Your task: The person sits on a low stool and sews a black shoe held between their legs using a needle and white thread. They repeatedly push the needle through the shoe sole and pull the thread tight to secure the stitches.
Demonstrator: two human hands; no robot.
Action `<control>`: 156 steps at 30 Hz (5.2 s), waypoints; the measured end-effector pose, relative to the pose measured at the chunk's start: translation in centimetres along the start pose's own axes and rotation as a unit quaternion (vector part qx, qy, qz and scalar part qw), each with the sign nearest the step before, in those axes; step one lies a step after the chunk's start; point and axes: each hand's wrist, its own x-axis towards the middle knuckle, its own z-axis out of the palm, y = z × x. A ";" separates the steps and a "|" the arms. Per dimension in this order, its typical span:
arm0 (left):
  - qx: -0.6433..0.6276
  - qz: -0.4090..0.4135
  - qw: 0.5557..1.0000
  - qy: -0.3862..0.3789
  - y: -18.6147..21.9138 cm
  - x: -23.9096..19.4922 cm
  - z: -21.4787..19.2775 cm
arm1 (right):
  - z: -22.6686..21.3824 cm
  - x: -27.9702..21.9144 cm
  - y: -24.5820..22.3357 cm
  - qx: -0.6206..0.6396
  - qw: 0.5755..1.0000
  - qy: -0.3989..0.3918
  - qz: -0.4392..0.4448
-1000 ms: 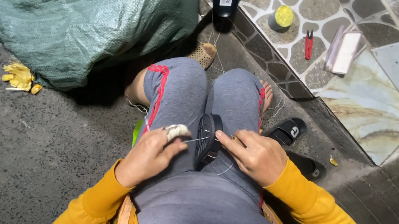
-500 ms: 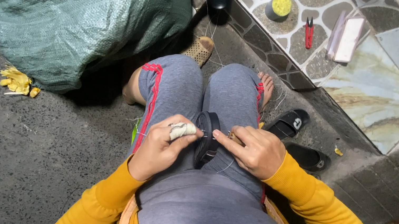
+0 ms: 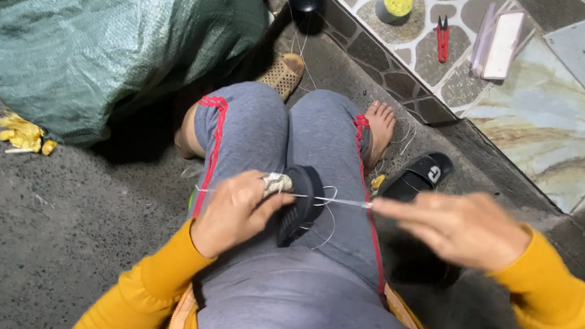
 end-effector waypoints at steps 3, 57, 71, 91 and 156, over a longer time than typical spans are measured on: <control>0.091 0.013 0.994 0.060 1.0 1.2 -2.1 | -1.2 1.6 -4.7 0.054 0.991 0.101 -0.070; -0.601 -0.153 0.747 0.241 -0.6 9.3 2.4 | 4.9 8.1 -7.7 0.446 0.881 0.130 0.094; 0.172 -0.080 0.967 0.171 -6.6 5.0 -6.7 | 1.3 7.6 -6.6 0.195 0.966 0.169 0.008; 0.006 -0.002 1.000 0.014 -1.4 2.7 -0.2 | -0.1 10.1 -4.2 0.086 0.995 0.031 -0.032; 0.080 0.200 0.976 0.025 2.7 0.1 -2.5 | 3.2 5.6 -8.1 0.107 0.978 0.170 0.063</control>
